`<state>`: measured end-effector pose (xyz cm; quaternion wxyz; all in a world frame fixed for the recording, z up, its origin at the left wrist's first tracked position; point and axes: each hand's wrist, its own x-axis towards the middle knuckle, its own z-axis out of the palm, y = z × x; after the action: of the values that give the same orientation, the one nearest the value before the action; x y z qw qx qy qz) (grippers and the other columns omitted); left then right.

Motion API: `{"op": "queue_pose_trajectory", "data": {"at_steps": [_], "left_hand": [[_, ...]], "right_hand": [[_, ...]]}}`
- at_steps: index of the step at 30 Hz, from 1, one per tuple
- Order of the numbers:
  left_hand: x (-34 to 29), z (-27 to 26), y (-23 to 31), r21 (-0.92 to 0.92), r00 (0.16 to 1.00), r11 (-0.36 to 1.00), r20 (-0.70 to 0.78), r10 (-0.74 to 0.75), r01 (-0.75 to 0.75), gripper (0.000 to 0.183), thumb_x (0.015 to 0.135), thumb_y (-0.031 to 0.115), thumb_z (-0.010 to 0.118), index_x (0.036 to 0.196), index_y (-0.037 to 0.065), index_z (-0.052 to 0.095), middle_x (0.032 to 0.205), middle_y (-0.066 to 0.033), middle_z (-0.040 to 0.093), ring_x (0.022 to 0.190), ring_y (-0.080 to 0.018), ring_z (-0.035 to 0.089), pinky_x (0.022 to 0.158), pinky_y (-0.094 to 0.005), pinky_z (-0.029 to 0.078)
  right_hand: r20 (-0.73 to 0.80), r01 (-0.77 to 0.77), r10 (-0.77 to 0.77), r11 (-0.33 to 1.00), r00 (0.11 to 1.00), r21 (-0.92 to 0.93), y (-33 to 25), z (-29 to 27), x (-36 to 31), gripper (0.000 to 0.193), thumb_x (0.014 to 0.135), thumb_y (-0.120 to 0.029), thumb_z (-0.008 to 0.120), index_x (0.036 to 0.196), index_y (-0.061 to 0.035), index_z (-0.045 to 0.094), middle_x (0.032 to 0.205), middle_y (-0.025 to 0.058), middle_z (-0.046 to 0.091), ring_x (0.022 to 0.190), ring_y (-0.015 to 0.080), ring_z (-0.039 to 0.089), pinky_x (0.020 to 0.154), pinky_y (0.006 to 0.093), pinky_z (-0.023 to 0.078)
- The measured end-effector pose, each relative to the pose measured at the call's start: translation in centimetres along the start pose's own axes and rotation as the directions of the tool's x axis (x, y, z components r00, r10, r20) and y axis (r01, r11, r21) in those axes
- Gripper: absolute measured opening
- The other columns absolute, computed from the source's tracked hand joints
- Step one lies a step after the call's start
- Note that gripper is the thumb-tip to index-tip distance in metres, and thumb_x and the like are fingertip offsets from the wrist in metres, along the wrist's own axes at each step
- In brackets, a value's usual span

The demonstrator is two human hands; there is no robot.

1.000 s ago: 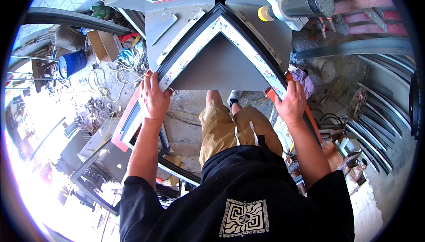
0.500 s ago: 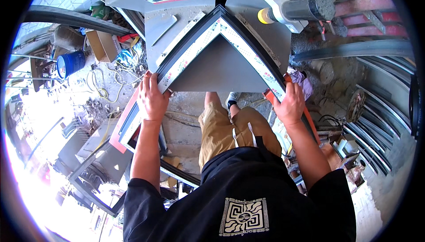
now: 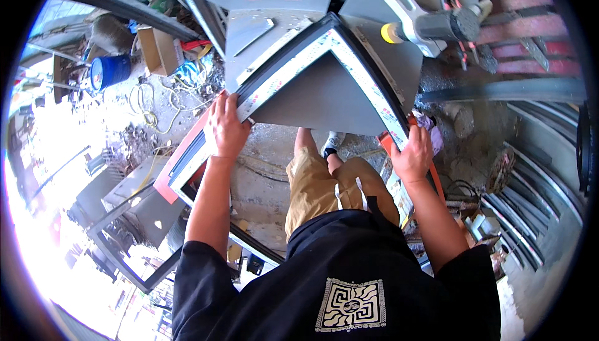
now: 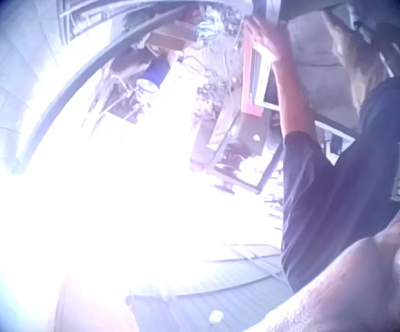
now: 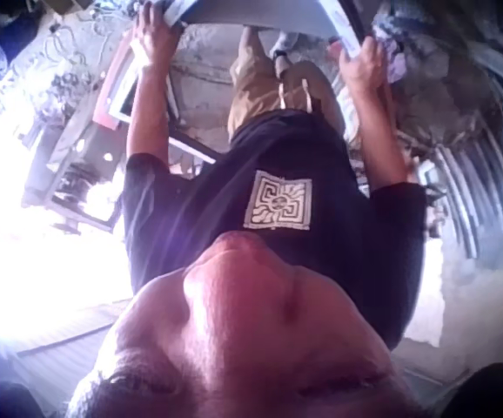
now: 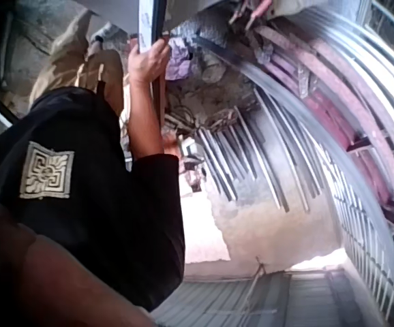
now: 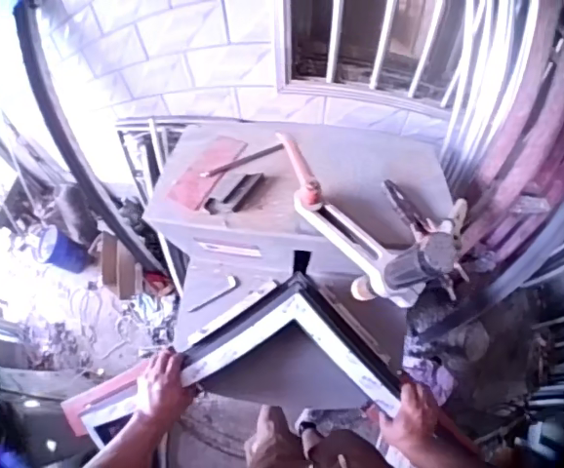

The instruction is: The person places frame sections into an industrial machine and uses a hand tool to secure the components into the corner joints.

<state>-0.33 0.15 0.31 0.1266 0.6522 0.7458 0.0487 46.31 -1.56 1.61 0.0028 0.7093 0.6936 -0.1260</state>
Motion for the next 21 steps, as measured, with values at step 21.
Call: {"op": "queue_pose_trajectory", "data": {"at_steps": [21], "left_hand": [[0.1,-1.4,0.7,-0.049,1.000,0.999,-0.006,0.004,-0.004,0.076,0.077,0.008,0.094,0.147,0.007,0.067,0.145,-0.0211,0.069,0.137,-0.0428,0.067,0.118,-0.0515,0.056]], "right_hand": [[-0.036,0.048,-0.048,0.999,0.998,-0.008,-0.5,-0.2,0.2,0.047,0.086,-0.028,0.090,0.117,-0.0026,0.066,0.114,0.0217,0.069,0.112,0.0451,0.070,0.094,0.0559,0.058]]}}
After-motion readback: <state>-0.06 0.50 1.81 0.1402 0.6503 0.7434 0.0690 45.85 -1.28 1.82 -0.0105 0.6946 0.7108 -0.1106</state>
